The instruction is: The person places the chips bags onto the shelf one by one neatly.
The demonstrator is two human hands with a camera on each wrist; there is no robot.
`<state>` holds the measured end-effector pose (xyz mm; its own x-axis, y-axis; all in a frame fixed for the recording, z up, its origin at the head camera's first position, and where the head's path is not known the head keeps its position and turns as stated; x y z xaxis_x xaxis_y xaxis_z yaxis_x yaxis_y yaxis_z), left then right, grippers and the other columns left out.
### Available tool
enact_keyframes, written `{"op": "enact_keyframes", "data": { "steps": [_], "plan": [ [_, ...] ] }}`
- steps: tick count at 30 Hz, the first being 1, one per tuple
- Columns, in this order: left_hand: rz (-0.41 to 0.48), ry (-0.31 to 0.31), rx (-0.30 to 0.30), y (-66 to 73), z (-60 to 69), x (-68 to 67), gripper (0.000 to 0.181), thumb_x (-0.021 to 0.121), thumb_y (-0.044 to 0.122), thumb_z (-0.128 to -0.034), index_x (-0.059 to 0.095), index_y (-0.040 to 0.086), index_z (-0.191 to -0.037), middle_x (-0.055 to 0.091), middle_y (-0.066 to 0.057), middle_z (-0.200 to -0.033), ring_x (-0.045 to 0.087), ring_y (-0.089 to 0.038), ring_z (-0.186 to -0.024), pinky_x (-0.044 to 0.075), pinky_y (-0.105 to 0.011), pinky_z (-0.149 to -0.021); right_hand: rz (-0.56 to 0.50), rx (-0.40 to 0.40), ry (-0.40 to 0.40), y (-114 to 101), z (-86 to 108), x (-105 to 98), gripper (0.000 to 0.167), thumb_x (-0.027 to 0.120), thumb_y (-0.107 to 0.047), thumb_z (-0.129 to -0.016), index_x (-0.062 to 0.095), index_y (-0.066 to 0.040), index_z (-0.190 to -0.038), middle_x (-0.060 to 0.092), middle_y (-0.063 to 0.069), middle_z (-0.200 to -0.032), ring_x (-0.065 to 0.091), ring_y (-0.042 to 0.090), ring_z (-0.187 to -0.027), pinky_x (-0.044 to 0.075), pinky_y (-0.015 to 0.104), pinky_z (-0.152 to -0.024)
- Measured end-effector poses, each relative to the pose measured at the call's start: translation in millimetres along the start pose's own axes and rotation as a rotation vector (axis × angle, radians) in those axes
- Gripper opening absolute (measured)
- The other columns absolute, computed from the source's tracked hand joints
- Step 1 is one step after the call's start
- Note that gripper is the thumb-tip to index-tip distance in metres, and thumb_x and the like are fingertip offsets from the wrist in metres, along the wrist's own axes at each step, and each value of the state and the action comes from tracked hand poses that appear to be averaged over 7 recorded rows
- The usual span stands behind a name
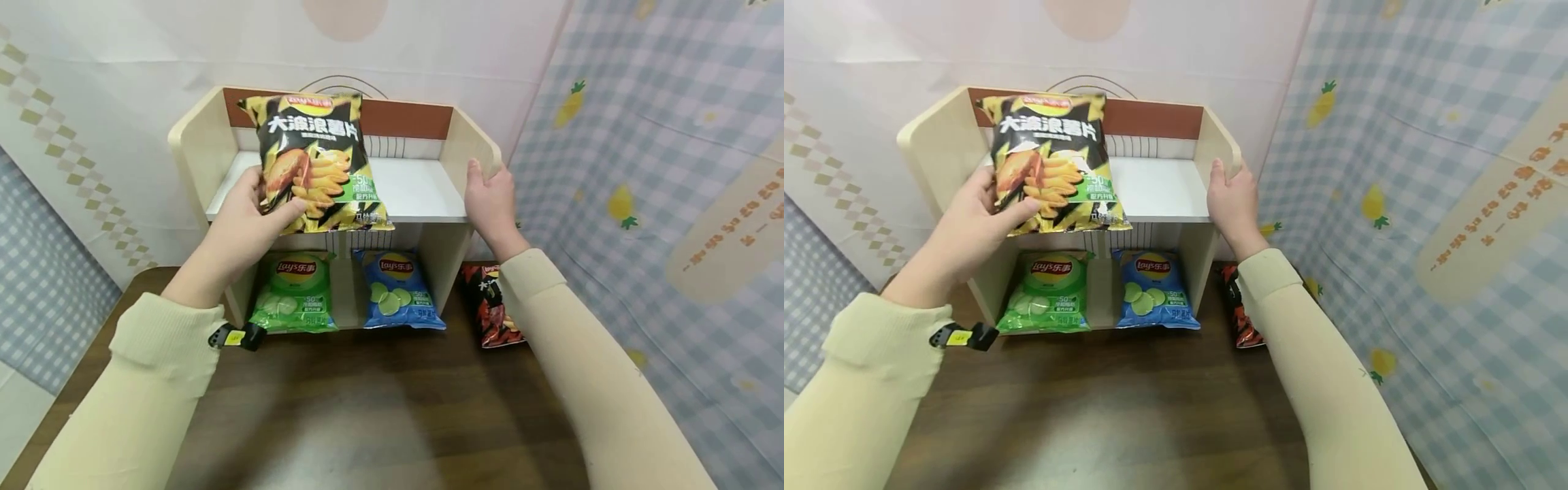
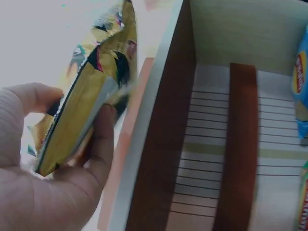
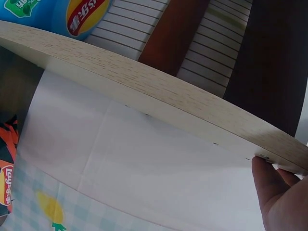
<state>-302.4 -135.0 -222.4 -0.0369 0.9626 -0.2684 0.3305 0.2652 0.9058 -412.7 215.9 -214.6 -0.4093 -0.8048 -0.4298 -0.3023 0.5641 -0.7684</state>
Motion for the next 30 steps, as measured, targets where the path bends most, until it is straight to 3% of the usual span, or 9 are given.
{"op": "enact_keyframes", "data": {
  "steps": [5, 7, 11, 16, 22, 30],
  "plan": [
    [-0.284, 0.156, 0.023, 6.9, 6.6, -14.9, 0.074, 0.061, 0.042, -0.0919, 0.026, 0.011, -0.148, 0.033, -0.011, -0.148, 0.034, -0.023, -0.131, 0.033, -0.047, -0.105, 0.012, -0.005, -0.016, -4, 3.3, 5, 0.051, 0.043, -0.047, -0.100, 0.056, -0.003, -0.121, 0.062, 0.013, -0.100, 0.057, 0.020, -0.084, 0.047, 0.032, -0.073],
    [-0.332, 0.184, 0.052, 9.5, 10.9, -16.4, 0.073, 0.059, 0.043, -0.0925, 0.025, 0.014, -0.150, 0.030, -0.008, -0.150, 0.030, -0.022, -0.135, 0.029, -0.048, -0.108, 0.002, -0.010, -0.016, -6, 4.0, 5, 0.051, 0.044, -0.046, -0.100, 0.056, -0.002, -0.122, 0.063, 0.014, -0.104, 0.058, 0.019, -0.087, 0.048, 0.033, -0.075],
    [-0.354, 0.184, 0.085, 10.7, 15.1, -14.1, 0.074, 0.058, 0.046, -0.0922, 0.026, 0.019, -0.152, 0.029, -0.008, -0.150, 0.035, -0.025, -0.132, 0.033, -0.047, -0.107, -0.017, -0.011, -0.010, -7, 4.5, 5, 0.051, 0.044, -0.046, -0.100, 0.056, -0.003, -0.125, 0.064, 0.015, -0.109, 0.060, 0.018, -0.092, 0.049, 0.033, -0.079],
    [-0.377, 0.168, 0.067, 7.9, 17.7, -13.6, 0.080, 0.060, 0.053, -0.0892, 0.024, 0.023, -0.154, 0.026, -0.010, -0.152, 0.043, -0.039, -0.126, 0.036, -0.054, -0.103, -0.014, -0.005, -0.013, -9, 4.5, 7, 0.052, 0.043, -0.047, -0.100, 0.055, -0.003, -0.126, 0.064, 0.014, -0.112, 0.060, 0.017, -0.095, 0.049, 0.033, -0.081],
    [-0.444, 0.164, 0.019, 8.7, 16.9, -17.0, 0.086, 0.061, 0.060, -0.0858, 0.026, 0.020, -0.153, 0.024, -0.008, -0.153, 0.044, -0.033, -0.121, 0.039, -0.053, -0.099, -0.007, 0.008, -0.037, -14, 6.6, 14, 0.051, 0.043, -0.047, -0.100, 0.055, -0.004, -0.125, 0.065, 0.014, -0.113, 0.061, 0.017, -0.096, 0.050, 0.033, -0.081],
    [-0.597, 0.117, -0.032, 13.6, 10.8, -12.0, 0.082, 0.058, 0.057, -0.0886, 0.030, 0.013, -0.152, 0.029, -0.011, -0.153, 0.027, -0.035, -0.136, 0.019, -0.057, -0.107, -0.028, 0.027, -0.076, -19, 10.8, 24, 0.050, 0.043, -0.047, -0.100, 0.055, -0.005, -0.126, 0.064, 0.013, -0.113, 0.060, 0.017, -0.096, 0.049, 0.033, -0.081]
  ]
}}
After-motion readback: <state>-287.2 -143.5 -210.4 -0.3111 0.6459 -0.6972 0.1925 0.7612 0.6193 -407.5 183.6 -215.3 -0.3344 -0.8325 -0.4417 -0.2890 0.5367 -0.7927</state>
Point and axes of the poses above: each hand's wrist, its own z-axis away from the middle knuckle, its own x-axis out of the palm, y = z × x, the point moved 9 cm from there along -z, towards the middle knuckle
